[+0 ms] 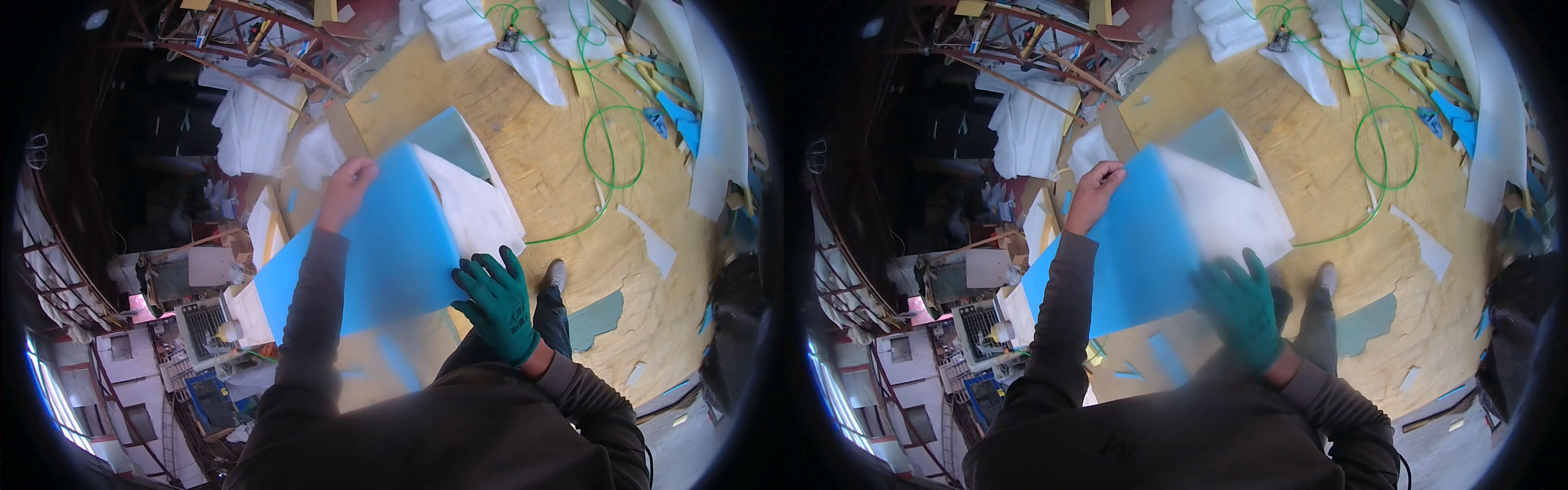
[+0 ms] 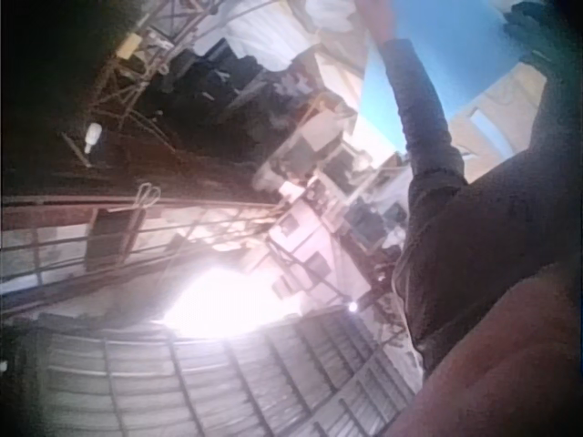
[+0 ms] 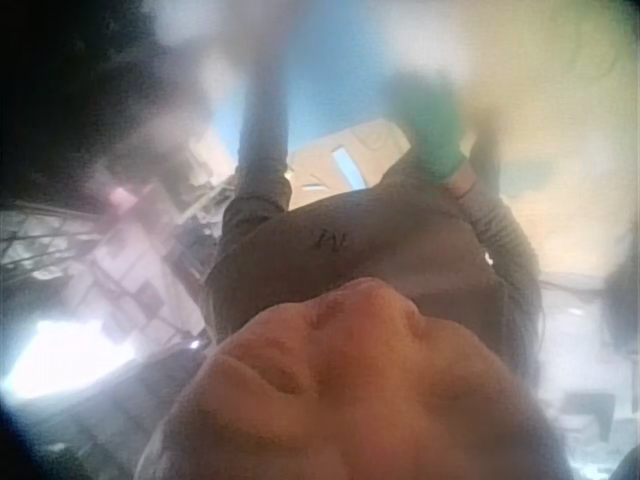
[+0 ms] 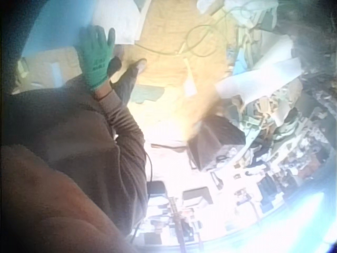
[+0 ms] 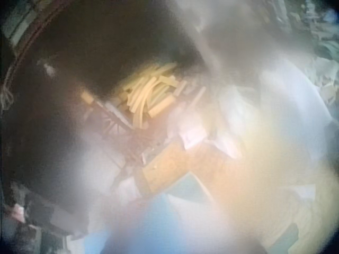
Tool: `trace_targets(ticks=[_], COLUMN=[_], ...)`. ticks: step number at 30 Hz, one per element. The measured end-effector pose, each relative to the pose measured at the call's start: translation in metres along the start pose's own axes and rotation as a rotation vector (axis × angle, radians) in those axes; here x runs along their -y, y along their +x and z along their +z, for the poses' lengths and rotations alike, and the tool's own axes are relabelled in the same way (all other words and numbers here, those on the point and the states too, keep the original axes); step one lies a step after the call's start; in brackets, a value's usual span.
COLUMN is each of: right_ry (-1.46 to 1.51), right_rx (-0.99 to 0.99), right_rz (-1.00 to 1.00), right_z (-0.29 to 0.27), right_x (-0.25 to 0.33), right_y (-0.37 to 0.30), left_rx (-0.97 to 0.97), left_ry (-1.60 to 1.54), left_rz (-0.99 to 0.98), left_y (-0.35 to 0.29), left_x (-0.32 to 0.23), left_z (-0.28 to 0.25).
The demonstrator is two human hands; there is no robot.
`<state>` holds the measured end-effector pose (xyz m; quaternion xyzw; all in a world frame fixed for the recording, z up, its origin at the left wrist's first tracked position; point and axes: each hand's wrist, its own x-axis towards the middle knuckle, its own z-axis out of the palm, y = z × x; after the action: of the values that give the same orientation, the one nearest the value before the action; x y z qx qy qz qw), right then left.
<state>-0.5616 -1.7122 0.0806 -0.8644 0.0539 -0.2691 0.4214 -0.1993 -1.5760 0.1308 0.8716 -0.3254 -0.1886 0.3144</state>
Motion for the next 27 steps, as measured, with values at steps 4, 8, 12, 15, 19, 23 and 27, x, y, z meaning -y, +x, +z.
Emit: trace_targets(ticks=[4,8,12,15,19,23,27], right_ry=[0.011,0.004,-0.029,-0.005,-0.008,-0.007,0.001], right_rx=[-0.022,-0.017,0.007,-0.039,-0.035,-0.05,-0.055], right_rz=[0.0,0.017,0.037,0.002,0.014,0.026,0.029], right_z=[0.003,0.003,0.004,0.005,0.009,0.011,0.009], right_x=[-0.003,-0.003,-0.003,-0.004,-0.004,-0.003,-0.001], right_y=[-0.003,-0.004,-0.003,-0.004,-0.005,-0.006,-0.005], left_rx=[-0.008,-0.022,-0.023,-0.085,-0.034,0.06,-0.042], left_ry=[0.036,0.051,0.047,0.072,-0.009,0.09,0.291], left_rz=[0.004,-0.001,0.018,0.072,0.041,-0.005,0.422], left_y=[0.0,0.001,0.003,0.006,0.015,0.024,0.032], left_x=[0.0,0.004,0.009,0.006,-0.011,-0.039,-0.072], left_z=[0.003,0.003,0.007,0.013,0.024,0.033,0.038])
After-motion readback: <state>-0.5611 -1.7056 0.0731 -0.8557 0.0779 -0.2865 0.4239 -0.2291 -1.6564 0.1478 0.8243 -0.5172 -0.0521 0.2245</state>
